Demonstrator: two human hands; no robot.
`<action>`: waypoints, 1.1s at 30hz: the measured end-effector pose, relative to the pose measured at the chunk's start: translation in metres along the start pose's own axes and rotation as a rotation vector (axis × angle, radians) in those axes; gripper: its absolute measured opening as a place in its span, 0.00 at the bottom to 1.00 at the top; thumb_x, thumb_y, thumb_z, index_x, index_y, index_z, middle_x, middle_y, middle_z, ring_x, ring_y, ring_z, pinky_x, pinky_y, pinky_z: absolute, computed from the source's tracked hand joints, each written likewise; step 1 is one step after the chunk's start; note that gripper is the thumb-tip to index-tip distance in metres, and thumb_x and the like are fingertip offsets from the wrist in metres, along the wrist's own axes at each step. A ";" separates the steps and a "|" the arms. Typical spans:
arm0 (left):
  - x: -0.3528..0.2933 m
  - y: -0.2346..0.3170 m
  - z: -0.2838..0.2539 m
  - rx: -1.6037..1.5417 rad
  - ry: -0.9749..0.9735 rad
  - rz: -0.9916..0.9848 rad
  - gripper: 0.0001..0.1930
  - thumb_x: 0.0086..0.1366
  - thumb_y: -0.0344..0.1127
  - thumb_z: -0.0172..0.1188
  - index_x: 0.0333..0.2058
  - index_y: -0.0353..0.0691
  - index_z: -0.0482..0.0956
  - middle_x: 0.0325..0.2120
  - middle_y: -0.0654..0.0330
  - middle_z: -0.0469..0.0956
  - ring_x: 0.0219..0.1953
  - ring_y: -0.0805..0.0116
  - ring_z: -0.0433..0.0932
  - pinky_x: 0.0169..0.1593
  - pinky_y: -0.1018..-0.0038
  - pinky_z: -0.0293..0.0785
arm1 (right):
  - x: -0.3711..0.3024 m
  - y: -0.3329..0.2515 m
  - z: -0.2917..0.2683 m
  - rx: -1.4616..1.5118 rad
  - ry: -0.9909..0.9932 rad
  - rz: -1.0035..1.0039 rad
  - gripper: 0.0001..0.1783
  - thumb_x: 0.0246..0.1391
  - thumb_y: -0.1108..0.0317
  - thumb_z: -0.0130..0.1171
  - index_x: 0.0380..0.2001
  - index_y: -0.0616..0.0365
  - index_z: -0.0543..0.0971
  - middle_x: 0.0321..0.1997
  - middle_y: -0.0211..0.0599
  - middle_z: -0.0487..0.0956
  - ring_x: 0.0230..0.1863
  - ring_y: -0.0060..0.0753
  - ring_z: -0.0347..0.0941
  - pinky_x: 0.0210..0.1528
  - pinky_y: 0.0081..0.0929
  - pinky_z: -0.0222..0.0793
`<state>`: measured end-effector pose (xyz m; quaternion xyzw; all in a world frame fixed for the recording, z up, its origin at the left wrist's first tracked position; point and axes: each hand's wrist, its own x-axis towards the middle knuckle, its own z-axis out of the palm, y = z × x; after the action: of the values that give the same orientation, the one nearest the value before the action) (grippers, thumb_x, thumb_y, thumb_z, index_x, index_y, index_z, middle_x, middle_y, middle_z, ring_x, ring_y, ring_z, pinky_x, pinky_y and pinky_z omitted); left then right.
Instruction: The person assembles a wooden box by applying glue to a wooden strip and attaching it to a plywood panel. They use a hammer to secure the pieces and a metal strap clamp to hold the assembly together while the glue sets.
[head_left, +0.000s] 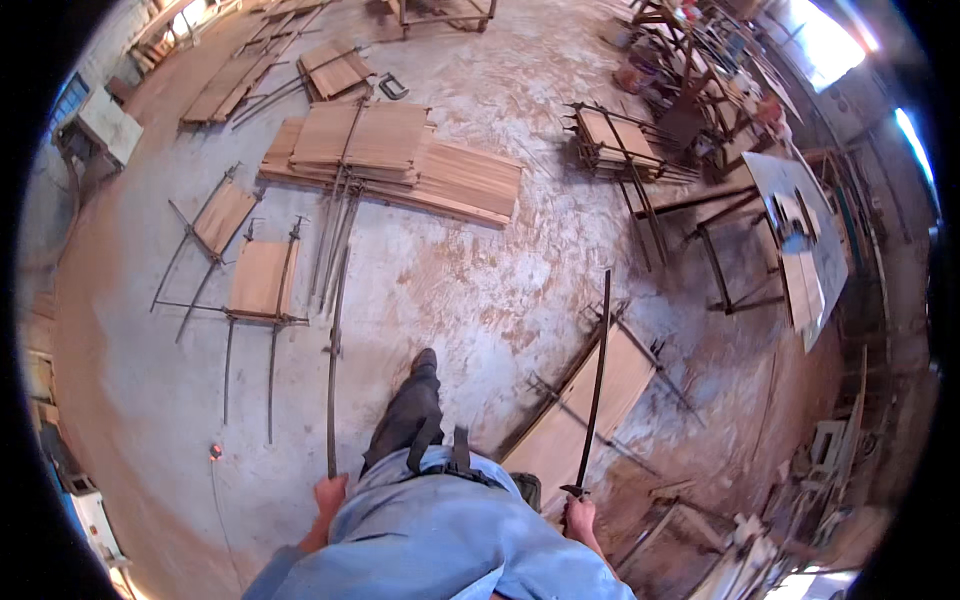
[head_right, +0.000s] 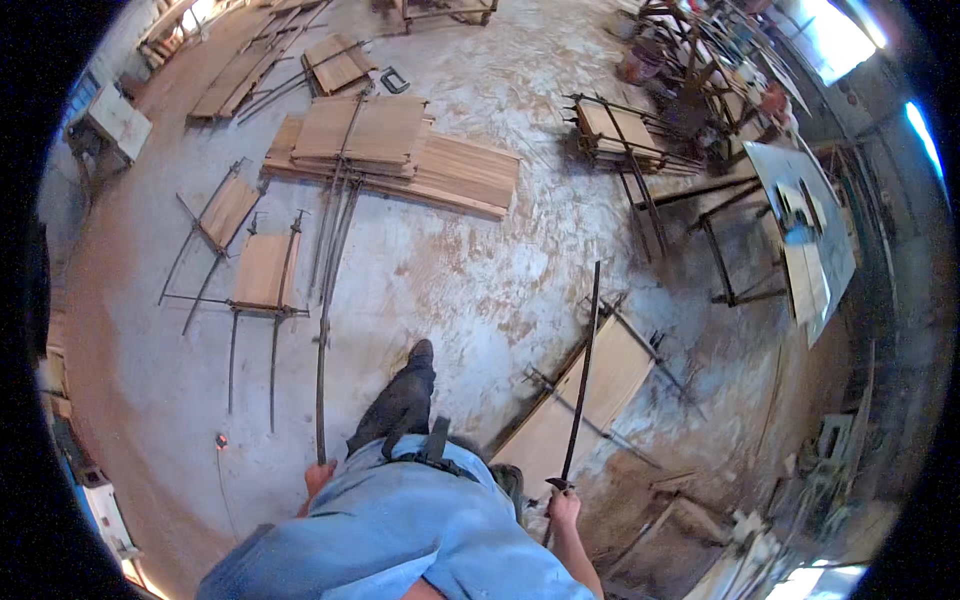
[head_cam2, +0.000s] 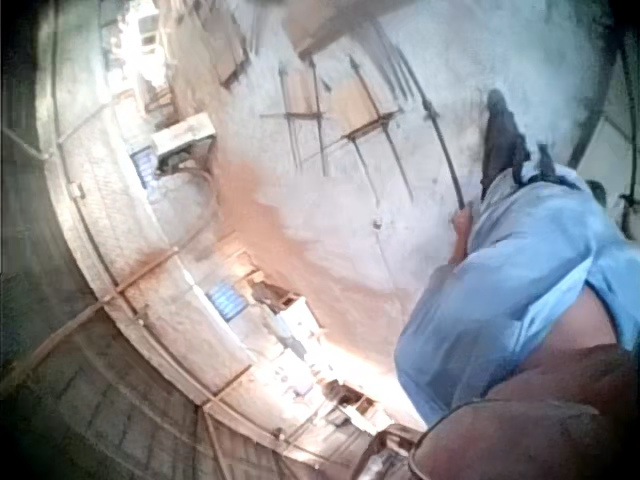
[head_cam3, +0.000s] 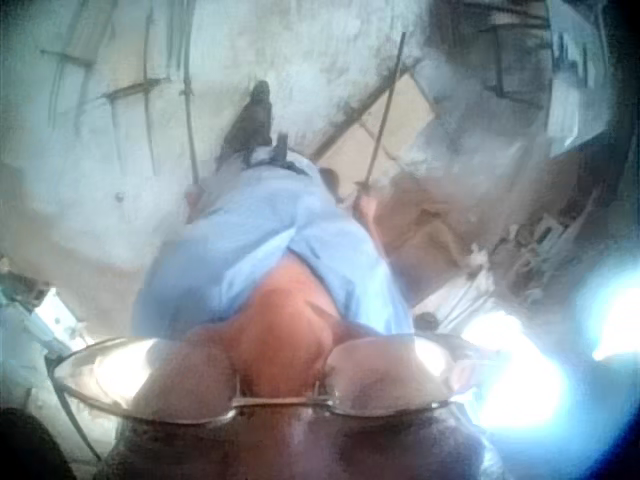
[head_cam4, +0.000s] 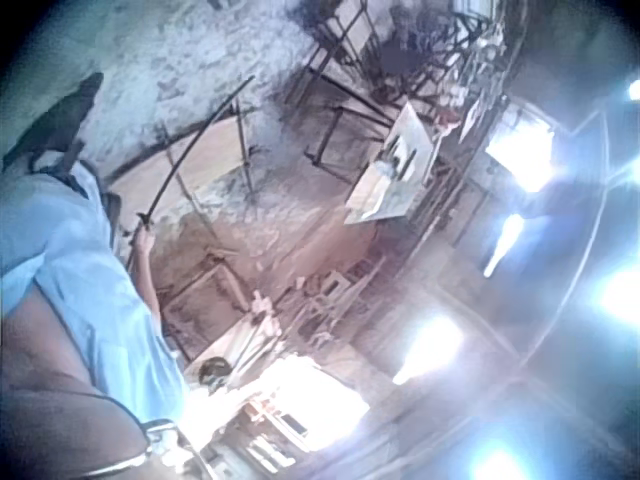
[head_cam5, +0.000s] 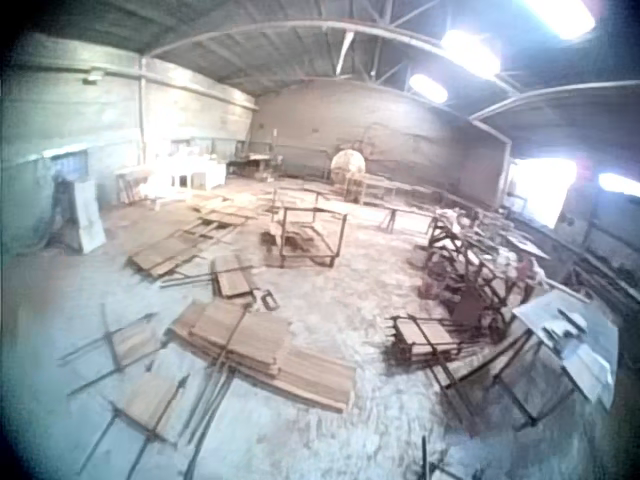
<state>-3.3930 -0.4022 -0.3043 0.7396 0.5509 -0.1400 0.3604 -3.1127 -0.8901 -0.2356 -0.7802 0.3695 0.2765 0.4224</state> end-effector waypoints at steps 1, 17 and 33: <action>0.027 0.027 -0.002 0.038 0.005 0.097 0.24 0.51 0.53 0.59 0.26 0.32 0.79 0.24 0.45 0.79 0.31 0.51 0.79 0.38 0.58 0.71 | 0.011 -0.023 0.000 0.081 -0.042 0.029 0.07 0.55 0.67 0.55 0.27 0.59 0.72 0.17 0.29 0.68 0.14 0.27 0.64 0.13 0.30 0.61; 0.333 0.616 -0.056 -0.236 0.224 -0.222 0.20 0.52 0.47 0.63 0.24 0.29 0.77 0.18 0.51 0.77 0.23 0.59 0.77 0.32 0.62 0.71 | 0.291 -0.528 0.087 -0.069 -0.062 -0.162 0.18 0.50 0.57 0.62 0.19 0.62 0.74 0.13 0.34 0.70 0.15 0.31 0.68 0.16 0.35 0.63; 0.586 0.984 -0.064 -0.273 0.235 -0.198 0.22 0.51 0.51 0.63 0.26 0.32 0.80 0.20 0.47 0.78 0.26 0.51 0.79 0.34 0.59 0.72 | 0.458 -1.068 0.163 -0.037 0.065 -0.370 0.24 0.60 0.51 0.53 0.16 0.56 0.69 0.11 0.27 0.66 0.08 0.22 0.59 0.11 0.25 0.53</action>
<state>-2.2968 -0.0704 -0.2409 0.6374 0.6729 -0.0114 0.3752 -2.0042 -0.5105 -0.1700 -0.8510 0.2278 0.1756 0.4394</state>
